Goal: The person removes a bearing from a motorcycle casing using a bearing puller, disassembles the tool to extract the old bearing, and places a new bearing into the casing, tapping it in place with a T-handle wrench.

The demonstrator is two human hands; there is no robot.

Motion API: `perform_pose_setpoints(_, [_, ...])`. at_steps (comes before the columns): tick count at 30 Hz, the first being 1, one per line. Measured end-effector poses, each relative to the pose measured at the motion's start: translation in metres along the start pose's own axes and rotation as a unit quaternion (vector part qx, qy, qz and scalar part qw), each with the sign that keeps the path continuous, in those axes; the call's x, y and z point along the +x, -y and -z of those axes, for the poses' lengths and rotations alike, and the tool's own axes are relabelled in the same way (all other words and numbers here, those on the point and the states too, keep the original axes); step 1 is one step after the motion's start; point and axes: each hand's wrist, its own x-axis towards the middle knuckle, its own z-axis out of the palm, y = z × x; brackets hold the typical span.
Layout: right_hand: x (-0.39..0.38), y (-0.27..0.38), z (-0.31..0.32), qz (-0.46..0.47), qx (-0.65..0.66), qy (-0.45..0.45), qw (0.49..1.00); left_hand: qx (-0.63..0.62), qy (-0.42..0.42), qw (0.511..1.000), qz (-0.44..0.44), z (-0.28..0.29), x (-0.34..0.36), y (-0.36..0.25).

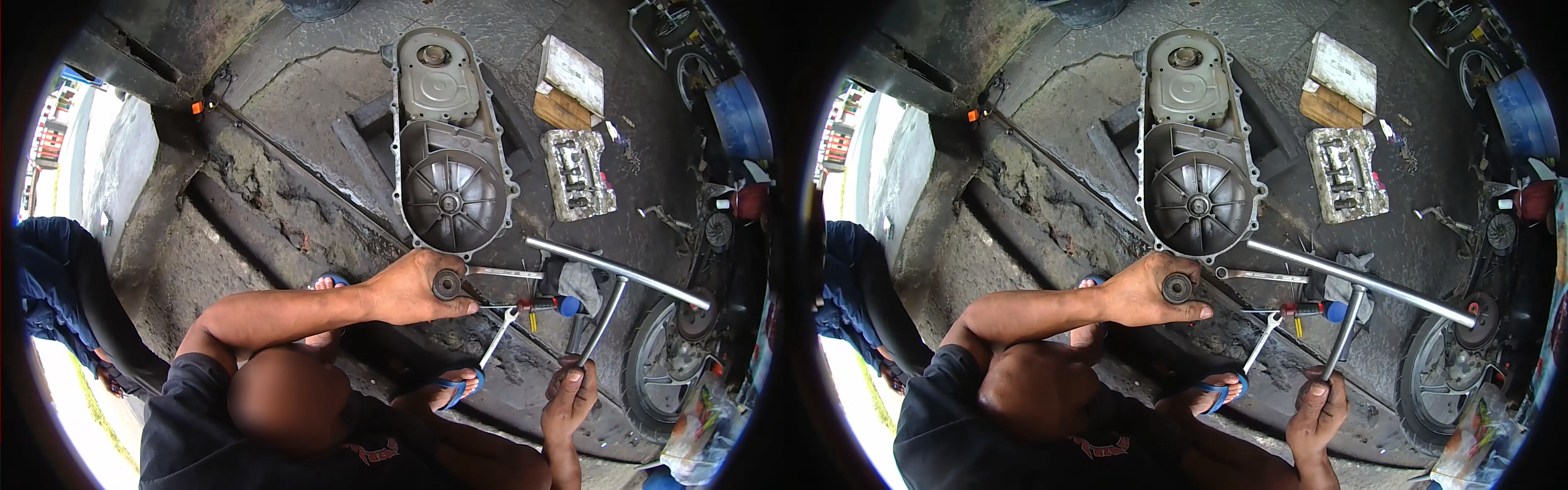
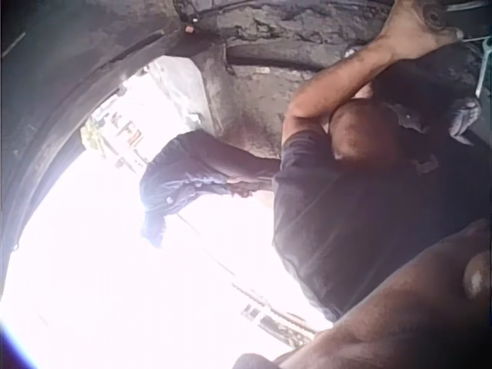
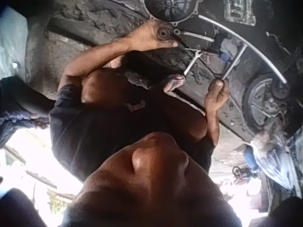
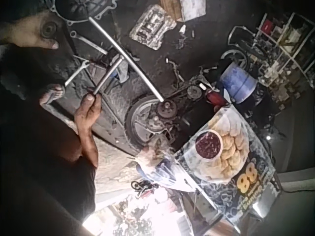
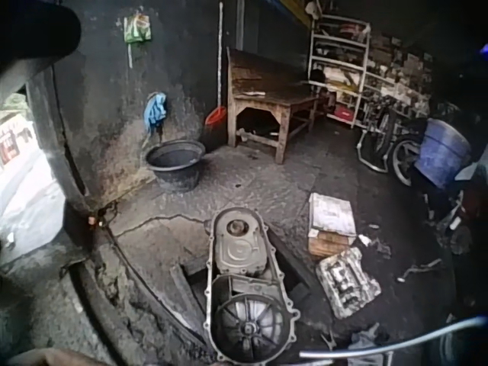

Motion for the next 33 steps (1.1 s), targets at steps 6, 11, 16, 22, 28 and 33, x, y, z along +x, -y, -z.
perform_pose_setpoints(6, [-0.001, -0.027, 0.003, -0.012, -0.027, -0.005, 1.000, 0.040, -0.074, 0.983, -0.161, -0.014, 0.002, 0.000])
perform_pose_setpoints(11, [-0.010, -0.047, 0.001, -0.042, 0.024, -0.019, 0.999, 0.045, -0.008, 0.998, -0.049, -0.017, 0.000, -0.008])
perform_pose_setpoints(16, [-0.024, -0.062, 0.002, 0.008, -0.054, 0.014, 0.998, -0.077, -0.020, 0.996, 0.041, -0.035, 0.008, 0.010])
perform_pose_setpoints(22, [-0.029, -0.074, -0.005, -0.044, -0.002, -0.014, 0.999, -0.280, 0.083, 0.919, 0.263, -0.051, 0.015, 0.021])
perform_pose_setpoints(28, [0.024, -0.115, -0.032, -0.262, 0.145, -0.073, 0.951, -0.346, 0.095, 0.891, 0.278, -0.069, 0.023, 0.048])
perform_pose_setpoints(33, [0.094, -0.159, -0.012, -0.346, 0.294, -0.156, 0.877, -0.431, 0.123, 0.839, 0.309, -0.072, 0.034, 0.044])
